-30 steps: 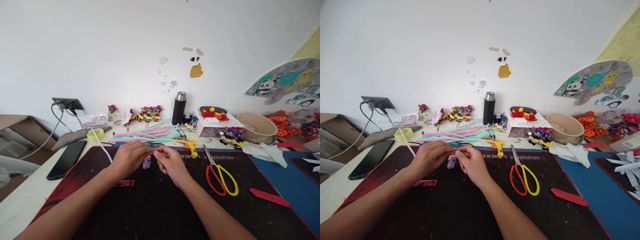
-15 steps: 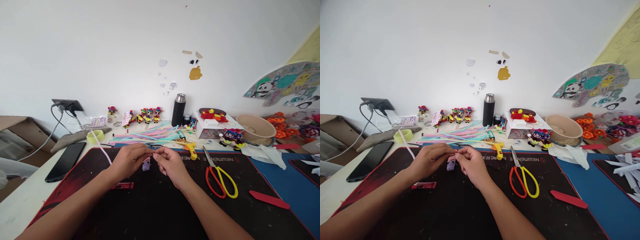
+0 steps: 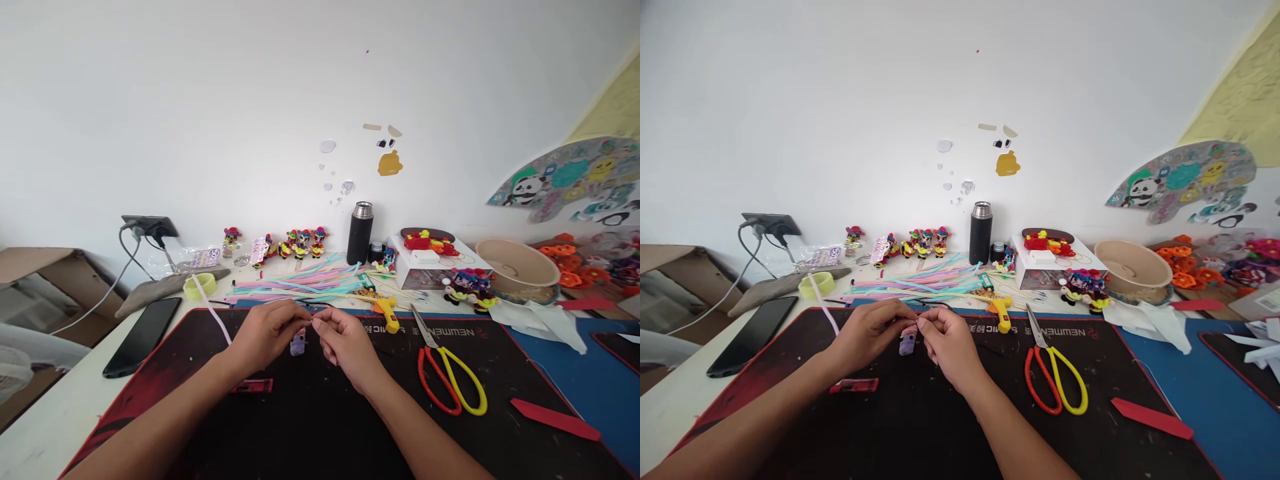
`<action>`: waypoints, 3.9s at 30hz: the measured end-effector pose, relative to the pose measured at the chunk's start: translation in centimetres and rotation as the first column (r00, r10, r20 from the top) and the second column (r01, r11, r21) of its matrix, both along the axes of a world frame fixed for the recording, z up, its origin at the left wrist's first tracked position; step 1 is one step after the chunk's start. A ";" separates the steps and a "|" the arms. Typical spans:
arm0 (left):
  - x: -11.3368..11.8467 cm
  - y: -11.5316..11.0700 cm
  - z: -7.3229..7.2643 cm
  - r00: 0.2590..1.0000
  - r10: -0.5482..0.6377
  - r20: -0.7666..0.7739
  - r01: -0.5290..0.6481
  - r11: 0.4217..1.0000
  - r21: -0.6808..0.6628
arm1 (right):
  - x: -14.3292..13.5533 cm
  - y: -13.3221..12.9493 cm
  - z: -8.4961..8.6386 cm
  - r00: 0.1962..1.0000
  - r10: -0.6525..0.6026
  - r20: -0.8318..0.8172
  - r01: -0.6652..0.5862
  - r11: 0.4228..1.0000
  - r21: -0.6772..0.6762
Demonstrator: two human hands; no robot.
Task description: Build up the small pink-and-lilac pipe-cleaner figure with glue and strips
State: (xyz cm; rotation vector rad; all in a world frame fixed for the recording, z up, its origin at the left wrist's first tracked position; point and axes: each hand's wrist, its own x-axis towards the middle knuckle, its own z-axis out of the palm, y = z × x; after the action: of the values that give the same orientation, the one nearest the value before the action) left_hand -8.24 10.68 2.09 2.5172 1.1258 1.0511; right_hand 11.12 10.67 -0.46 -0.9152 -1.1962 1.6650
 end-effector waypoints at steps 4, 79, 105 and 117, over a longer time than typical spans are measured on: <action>0.0 0.1 0.0 1.000 0.008 0.005 -0.008 1.000 -0.019 | -0.1 0.0 -0.1 1.000 0.000 -0.003 0.000 1.000 0.007; 0.4 -0.5 0.6 0.988 0.116 0.106 -0.071 0.931 -0.358 | -0.5 -0.3 -0.3 0.999 -0.043 0.019 0.044 0.999 -0.029; 0.3 -0.4 0.6 0.993 0.070 0.096 -0.035 0.946 -0.324 | -0.6 -0.2 -0.4 1.000 -0.023 -0.014 0.023 1.000 0.000; 0.0 -0.2 0.2 0.999 0.009 0.052 0.000 0.983 -0.186 | -0.6 -0.3 -0.3 0.999 -0.009 -0.033 0.009 1.000 -0.007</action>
State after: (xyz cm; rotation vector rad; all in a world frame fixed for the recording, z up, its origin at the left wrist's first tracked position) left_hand -8.29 10.46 2.25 2.3304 1.1581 0.9589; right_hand 10.56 10.37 -0.72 -0.8925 -1.1629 1.6722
